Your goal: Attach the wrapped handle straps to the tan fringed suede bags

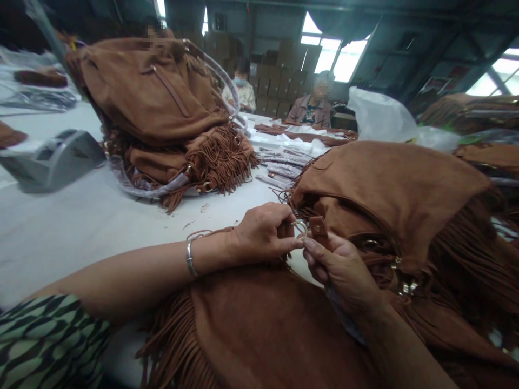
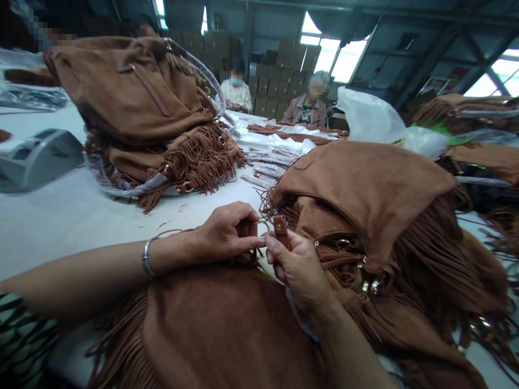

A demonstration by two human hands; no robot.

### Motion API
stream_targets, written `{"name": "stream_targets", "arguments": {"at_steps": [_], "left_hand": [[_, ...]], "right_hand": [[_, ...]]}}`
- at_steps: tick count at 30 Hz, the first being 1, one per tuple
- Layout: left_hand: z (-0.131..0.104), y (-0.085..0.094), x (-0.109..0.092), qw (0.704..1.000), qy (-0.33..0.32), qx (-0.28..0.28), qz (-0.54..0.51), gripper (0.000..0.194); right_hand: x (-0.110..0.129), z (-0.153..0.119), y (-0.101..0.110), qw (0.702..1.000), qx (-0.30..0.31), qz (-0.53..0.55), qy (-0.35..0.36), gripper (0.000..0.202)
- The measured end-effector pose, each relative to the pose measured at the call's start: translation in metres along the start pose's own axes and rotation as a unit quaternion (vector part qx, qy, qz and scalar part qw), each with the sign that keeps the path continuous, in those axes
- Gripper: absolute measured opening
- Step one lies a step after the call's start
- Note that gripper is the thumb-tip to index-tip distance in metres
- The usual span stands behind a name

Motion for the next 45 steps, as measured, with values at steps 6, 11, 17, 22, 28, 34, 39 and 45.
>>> {"name": "stream_targets", "arguments": {"at_steps": [6,11,17,22,28,34,39,45], "left_hand": [[0.003,-0.001,-0.004,0.997,-0.018,0.046,-0.064,0.044],[0.005,-0.001,-0.015,0.979,-0.049,0.166,-0.108,0.036],[0.005,0.000,-0.014,0.977,-0.043,0.138,-0.160,0.029],[0.002,-0.006,0.003,0.980,-0.036,0.084,-0.174,0.028],[-0.001,-0.009,0.013,0.982,-0.029,0.049,-0.179,0.026],[-0.002,-0.009,0.010,0.982,-0.075,0.049,-0.163,0.023],[-0.002,-0.012,0.008,0.975,-0.084,0.095,-0.184,0.024],[0.001,-0.015,0.017,0.970,-0.033,0.094,-0.223,0.028]], "right_hand": [[-0.003,0.004,-0.002,0.998,0.017,0.052,-0.011,0.031],[-0.004,0.004,-0.002,0.997,0.049,0.055,-0.014,0.030],[-0.001,0.002,-0.001,0.999,0.043,-0.005,-0.001,0.030],[0.010,0.003,0.008,0.996,0.021,-0.062,0.056,0.035],[0.008,0.005,0.012,0.995,0.018,-0.081,0.051,0.031],[-0.005,0.006,0.006,0.990,0.076,-0.115,-0.030,0.037],[-0.009,0.006,0.005,0.984,0.117,-0.116,-0.061,0.040],[-0.012,0.011,0.009,0.995,0.070,-0.029,-0.064,0.037]]}}
Point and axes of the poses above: each hand's wrist, its own z-axis towards the middle knuckle, its own y-axis out of the back of the hand, x = y × z, the point moved 8 cm from there along z, towards the middle knuckle, and after that the axes turned 2 degrees about y, right-handed, at the moved point
